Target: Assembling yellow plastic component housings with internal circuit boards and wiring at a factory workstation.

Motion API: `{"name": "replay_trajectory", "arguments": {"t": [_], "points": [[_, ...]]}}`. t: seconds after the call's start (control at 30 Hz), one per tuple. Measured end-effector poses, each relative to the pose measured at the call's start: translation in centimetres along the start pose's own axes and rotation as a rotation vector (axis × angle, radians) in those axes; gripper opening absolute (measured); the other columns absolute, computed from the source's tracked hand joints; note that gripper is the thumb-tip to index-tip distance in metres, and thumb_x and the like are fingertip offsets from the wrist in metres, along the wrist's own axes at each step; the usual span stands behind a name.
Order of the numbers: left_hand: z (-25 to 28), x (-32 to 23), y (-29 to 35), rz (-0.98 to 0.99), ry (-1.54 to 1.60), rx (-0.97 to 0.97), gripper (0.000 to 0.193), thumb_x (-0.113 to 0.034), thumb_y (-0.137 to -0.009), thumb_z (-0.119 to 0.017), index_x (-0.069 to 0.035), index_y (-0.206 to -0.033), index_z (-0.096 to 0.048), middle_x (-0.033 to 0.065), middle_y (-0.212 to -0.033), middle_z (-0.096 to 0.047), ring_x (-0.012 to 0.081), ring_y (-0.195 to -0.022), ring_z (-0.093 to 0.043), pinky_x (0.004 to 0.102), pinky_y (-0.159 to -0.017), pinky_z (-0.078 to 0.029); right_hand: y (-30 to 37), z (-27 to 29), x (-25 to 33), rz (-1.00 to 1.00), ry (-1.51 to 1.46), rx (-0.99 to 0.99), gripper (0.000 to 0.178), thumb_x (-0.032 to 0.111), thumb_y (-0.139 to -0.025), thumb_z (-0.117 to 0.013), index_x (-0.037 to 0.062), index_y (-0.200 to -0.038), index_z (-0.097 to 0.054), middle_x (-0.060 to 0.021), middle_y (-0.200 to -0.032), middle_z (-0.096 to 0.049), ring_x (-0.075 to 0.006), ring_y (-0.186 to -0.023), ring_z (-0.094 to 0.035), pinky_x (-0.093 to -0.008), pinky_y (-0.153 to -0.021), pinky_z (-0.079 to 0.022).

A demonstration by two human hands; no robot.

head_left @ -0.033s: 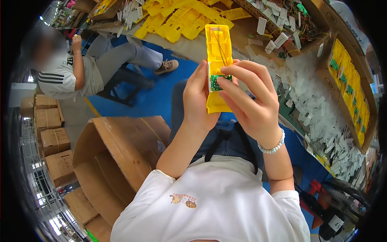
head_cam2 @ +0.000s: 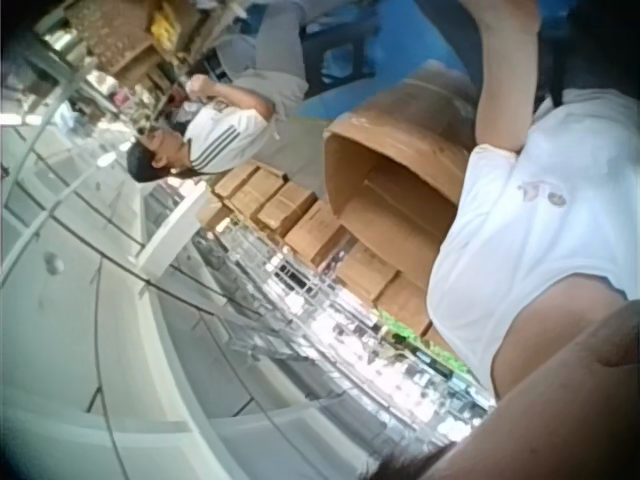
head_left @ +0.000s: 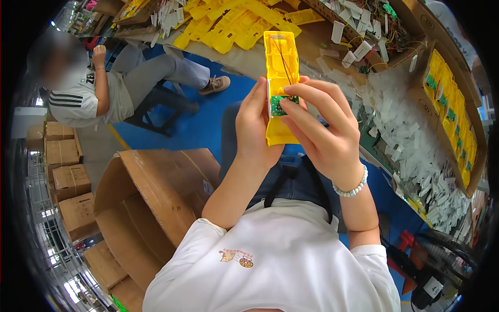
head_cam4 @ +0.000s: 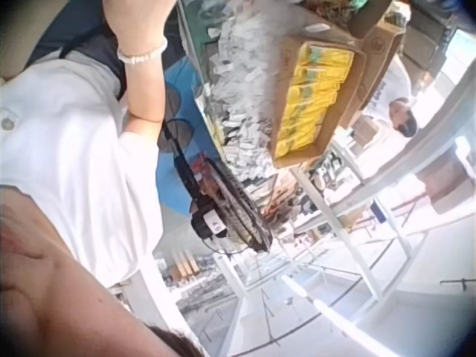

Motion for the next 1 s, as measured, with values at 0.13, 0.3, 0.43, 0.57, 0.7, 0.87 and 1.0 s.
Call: {"name": "replay_trajectory", "arguments": {"t": [0.13,0.3,0.43,0.57,0.7,0.87,1.0], "points": [[-1.6,-0.1,0.5,-0.025,-0.224,-0.287,0.046,-0.032,-0.103,-0.027,0.002,-0.126,-0.047,0.0167,-0.115,-0.06,0.0224,-0.103,-0.061,0.0339,-0.091,-0.049,0.4,0.2,0.4,0.051,0.041,0.049,0.032,0.005,-0.058,-0.066,-0.0004,-0.09,-0.065,-0.009,-0.101,-0.06,-0.0262,-0.09,-0.06,-0.0339,-0.07,-0.055],[-2.4,-0.2,1.2,-0.03,-0.302,-0.297,0.048,-0.033,-0.103,-0.027,0.004,-0.124,-0.048,0.0166,-0.113,-0.061,0.022,-0.099,-0.063,0.0331,-0.087,-0.052,0.2,0.0,0.9,0.107,0.068,0.029,0.032,0.007,-0.056,-0.065,-0.0023,-0.087,-0.065,-0.0093,-0.099,-0.061,-0.0269,-0.087,-0.06,-0.0345,-0.069,-0.055],[-3.0,-0.3,1.8,-0.073,-0.385,-0.253,0.048,-0.034,-0.103,-0.029,0.004,-0.124,-0.048,0.0167,-0.112,-0.062,0.0224,-0.096,-0.064,0.0326,-0.083,-0.053,0.2,0.2,1.5,0.139,0.092,0.001,0.032,0.008,-0.054,-0.064,-0.0034,-0.085,-0.065,-0.0093,-0.098,-0.061,-0.0277,-0.084,-0.06,-0.0357,-0.069,-0.055],[-3.1,-0.2,1.7,-0.077,-0.411,-0.222,0.047,-0.033,-0.103,-0.029,0.004,-0.124,-0.049,0.0176,-0.111,-0.062,0.0227,-0.094,-0.064,0.0322,-0.081,-0.055,0.2,0.6,1.8,0.117,0.077,-0.01,0.032,0.008,-0.054,-0.064,-0.0038,-0.083,-0.065,-0.0092,-0.098,-0.06,-0.0277,-0.084,-0.06,-0.0363,-0.07,-0.055],[-3.0,-0.1,1.6,-0.093,-0.393,-0.243,0.046,-0.033,-0.103,-0.03,0.004,-0.124,-0.048,0.0181,-0.112,-0.061,0.0225,-0.092,-0.065,0.0322,-0.08,-0.055,0.1,0.4,1.5,0.1,0.029,0.022,0.031,0.008,-0.054,-0.065,-0.003,-0.083,-0.065,-0.0091,-0.097,-0.06,-0.0272,-0.086,-0.059,-0.0378,-0.073,-0.055],[-2.4,-0.1,1.4,-0.084,-0.269,-0.217,0.045,-0.033,-0.103,-0.032,0.003,-0.126,-0.047,0.0182,-0.113,-0.061,0.0226,-0.093,-0.064,0.0328,-0.081,-0.054,-0.3,0.5,1.2,0.095,-0.008,-0.004,0.03,0.005,-0.055,-0.067,-0.0009,-0.084,-0.064,-0.0084,-0.097,-0.06,-0.0272,-0.087,-0.059,-0.0371,-0.076,-0.055],[-2.0,0.1,1.1,-0.163,-0.213,-0.201,0.044,-0.033,-0.102,-0.035,0.0,-0.132,-0.042,0.0161,-0.117,-0.058,0.0221,-0.094,-0.062,0.033,-0.081,-0.053,-1.0,1.4,1.8,-0.037,-0.115,0.02,0.029,0.002,-0.062,-0.072,0.0021,-0.09,-0.065,-0.008,-0.096,-0.061,-0.0276,-0.089,-0.059,-0.0357,-0.071,-0.053]]}}
Point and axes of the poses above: each hand's wrist, its own y-axis away from the middle knuckle, its own z-axis out of the back of the hand, x = y × z, the point moved 1 cm from there along -y, towards the middle knuckle
